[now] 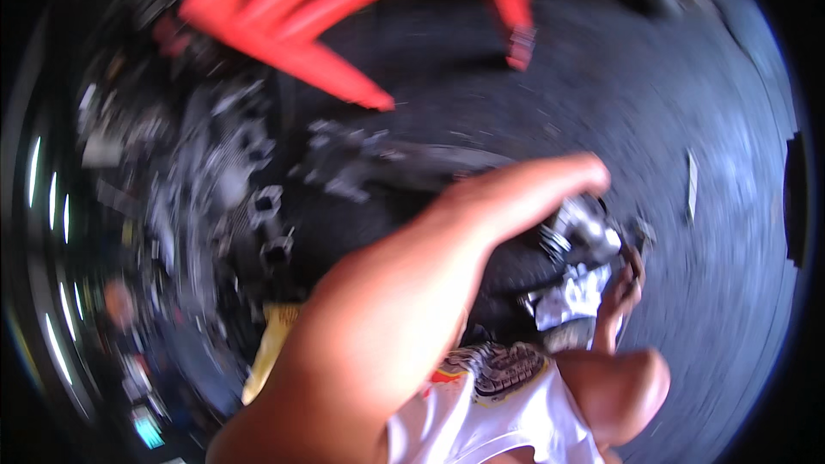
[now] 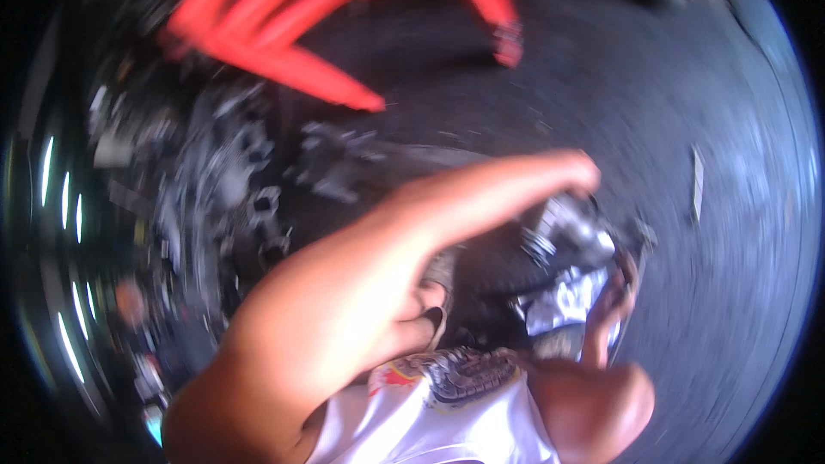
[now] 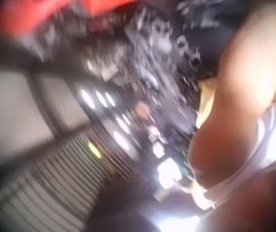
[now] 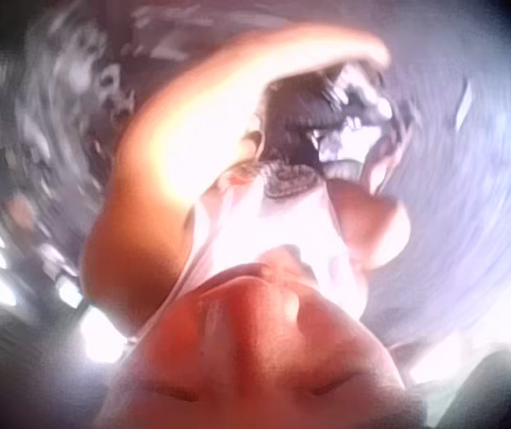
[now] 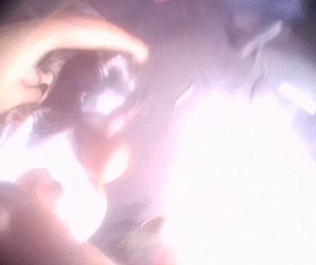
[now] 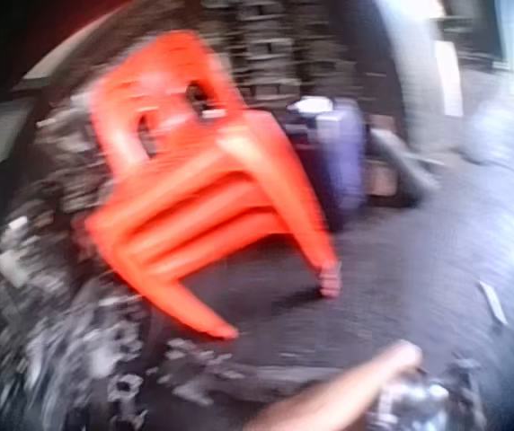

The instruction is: The person uses a socket wrench and their hands to remove bolts and disassemble a metal automotive housing on the floor of a garage.

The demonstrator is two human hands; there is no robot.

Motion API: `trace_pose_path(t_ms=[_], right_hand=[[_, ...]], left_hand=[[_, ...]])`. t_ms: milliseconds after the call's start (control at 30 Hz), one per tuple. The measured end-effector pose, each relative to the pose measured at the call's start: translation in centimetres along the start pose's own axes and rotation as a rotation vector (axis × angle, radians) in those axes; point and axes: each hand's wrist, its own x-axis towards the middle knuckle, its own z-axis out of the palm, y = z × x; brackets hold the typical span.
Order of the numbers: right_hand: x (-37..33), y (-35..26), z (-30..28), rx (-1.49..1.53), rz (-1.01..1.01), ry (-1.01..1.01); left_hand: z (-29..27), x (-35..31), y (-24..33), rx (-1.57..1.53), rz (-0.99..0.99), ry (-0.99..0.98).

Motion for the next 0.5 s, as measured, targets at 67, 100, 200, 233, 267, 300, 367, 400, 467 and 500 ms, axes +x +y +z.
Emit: trace_pose_path(t_ms=[67, 100, 200, 233, 267, 300, 367, 400, 467, 500], right_hand=[[0.6, -0.7, 0.5, 0.082, 0.020, -0.011], [1.2, -0.9, 0.3, 0.054, -0.021, -0.030], [1.5, -0.7, 0.3, 0.181, -0.019, -0.021], [2.0, -1.7, -1.6, 0.186, -0.053, 0.010], [1.8, -1.3, -1.4, 0.252, -0.048, 0.029], [1.5, -1.2, -2.0, 0.250, -0.035, 0.053], [1.0, -1.3, -3.3, 0.212, -0.040, 0.084], [0.8, -1.2, -3.2, 0.221, -0.054, 0.105], [0.7, -0.9, -2.3, 0.375, 0.032, 0.118], [1.2, -1.0, -2.0, 0.429, 0.038, 0.139]], left_hand=[[1.0, 0.8, 0.2, 0.230, 0.188, 0.010], [0.6, 1.4, 0.4, 0.439, 0.299, -0.090], [0.6, 1.1, -0.8, 0.519, 0.339, -0.110], [0.3, 1.5, 0.6, 0.385, 0.396, -0.054], [0.1, 0.8, 0.5, 0.335, 0.361, -0.079], [-0.4, 0.1, 1.8, 0.381, 0.371, -0.101], [-0.5, -0.4, 3.6, 0.331, 0.397, -0.112], [-0.7, -1.0, 3.7, 0.282, 0.393, -0.109], [-0.5, -1.2, 2.5, 0.227, 0.357, -0.110], [-0.5, -1.4, 2.1, 0.179, 0.343, -0.116]])
